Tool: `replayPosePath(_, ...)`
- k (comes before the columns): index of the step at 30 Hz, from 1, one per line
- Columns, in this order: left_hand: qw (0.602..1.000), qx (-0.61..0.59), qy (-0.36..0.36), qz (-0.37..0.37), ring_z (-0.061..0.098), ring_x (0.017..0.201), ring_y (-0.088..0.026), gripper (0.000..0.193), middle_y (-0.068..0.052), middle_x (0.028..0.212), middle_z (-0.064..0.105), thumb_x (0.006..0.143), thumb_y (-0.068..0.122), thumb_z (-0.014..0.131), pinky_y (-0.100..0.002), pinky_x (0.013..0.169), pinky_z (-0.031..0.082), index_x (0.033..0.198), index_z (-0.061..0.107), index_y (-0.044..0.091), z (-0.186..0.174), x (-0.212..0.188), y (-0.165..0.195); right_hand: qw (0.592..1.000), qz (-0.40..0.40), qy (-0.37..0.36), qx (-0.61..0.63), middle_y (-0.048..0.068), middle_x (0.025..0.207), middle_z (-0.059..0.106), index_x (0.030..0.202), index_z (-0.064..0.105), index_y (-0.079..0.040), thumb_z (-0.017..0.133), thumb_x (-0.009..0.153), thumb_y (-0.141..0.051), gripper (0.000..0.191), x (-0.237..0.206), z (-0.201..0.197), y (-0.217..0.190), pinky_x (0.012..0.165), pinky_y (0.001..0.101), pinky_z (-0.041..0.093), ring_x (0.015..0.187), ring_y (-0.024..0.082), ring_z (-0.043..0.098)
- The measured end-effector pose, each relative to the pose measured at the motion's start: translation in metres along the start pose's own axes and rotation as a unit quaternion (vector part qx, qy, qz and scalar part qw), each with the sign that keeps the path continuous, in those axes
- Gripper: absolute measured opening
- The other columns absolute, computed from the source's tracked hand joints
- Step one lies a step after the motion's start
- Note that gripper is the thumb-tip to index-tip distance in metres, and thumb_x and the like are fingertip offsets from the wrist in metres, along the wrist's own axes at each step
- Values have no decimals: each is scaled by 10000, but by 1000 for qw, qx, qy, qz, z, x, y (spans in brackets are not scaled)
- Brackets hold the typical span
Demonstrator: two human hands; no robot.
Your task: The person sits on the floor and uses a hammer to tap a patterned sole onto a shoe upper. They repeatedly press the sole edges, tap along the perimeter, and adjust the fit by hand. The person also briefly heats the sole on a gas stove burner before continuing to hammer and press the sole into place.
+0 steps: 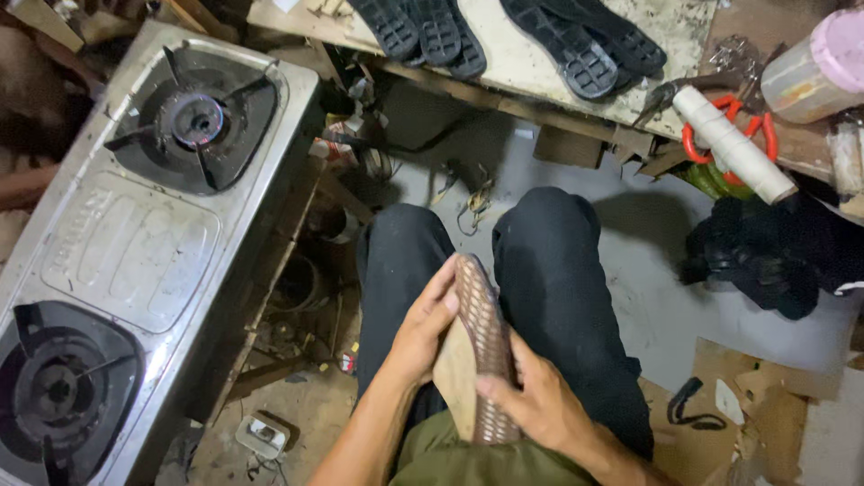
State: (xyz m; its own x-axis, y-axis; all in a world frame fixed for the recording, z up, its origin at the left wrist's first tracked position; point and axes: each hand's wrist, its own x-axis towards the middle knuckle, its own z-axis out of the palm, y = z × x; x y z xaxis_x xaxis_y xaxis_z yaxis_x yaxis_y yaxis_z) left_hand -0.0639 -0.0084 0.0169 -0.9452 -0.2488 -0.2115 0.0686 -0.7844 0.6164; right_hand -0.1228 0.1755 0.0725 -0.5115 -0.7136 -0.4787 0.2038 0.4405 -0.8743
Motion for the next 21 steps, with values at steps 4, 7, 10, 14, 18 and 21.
replayPosePath(4, 999, -29, 8, -24, 629, 1223, -280, 625, -173, 1402, 579, 1036, 231, 462, -403, 1042, 510, 1606, 286, 44, -2, 5, 1, 999, 7, -3, 43, 94, 1343, 635, 1569, 357, -48, 542, 990, -367, 687, 8, -9, 22, 995, 320, 472, 1207, 184, 604)
replayPosePath(7, 998, -6, 44, -47, 630, 1156, -231, 617, -143, 1345, 616, 1079, 252, 463, -378, 1011, 520, 1637, 317, 32, -2, 8, 1, 996, 77, 24, 26, 59, 1143, 725, 1538, 458, -82, 513, 969, -364, 637, 11, -12, 34, 802, 293, 517, 927, 139, 618)
replayPosePath(10, 998, -6, 33, -55, 669, 1072, -231, 612, -161, 1239, 655, 1083, 283, 459, -380, 946, 554, 1627, 321, 41, -3, 9, -1, 996, 62, 25, 53, 42, 1066, 712, 1524, 489, -77, 519, 980, -329, 600, 11, -14, 43, 745, 279, 495, 823, 114, 566)
replayPosePath(14, 997, -14, 39, -66, 706, 1025, -241, 616, -155, 1161, 683, 1049, 287, 467, -394, 875, 591, 1608, 316, 75, -5, 8, -3, 996, 57, 22, 61, 27, 1024, 711, 1519, 495, -83, 513, 984, -319, 585, 10, -15, 47, 727, 271, 502, 784, 98, 561)
replayPosePath(18, 999, -1, 8, -37, 659, 1127, -266, 672, -182, 1300, 617, 1047, 322, 492, -410, 963, 540, 1628, 277, 61, -8, 4, -5, 994, 70, 44, 71, 77, 981, 679, 1545, 505, -79, 560, 1004, -285, 581, 7, -8, 38, 738, 314, 477, 810, 156, 532)
replayPosePath(21, 998, 54, -20, 25, 594, 1295, -255, 728, -162, 1483, 532, 1010, 296, 543, -392, 1095, 471, 1621, 235, 48, -8, -1, -5, 987, -48, 100, -113, 135, 1214, 740, 1454, 547, -44, 548, 999, -292, 518, -6, 1, 24, 972, 291, 513, 1132, 199, 725)
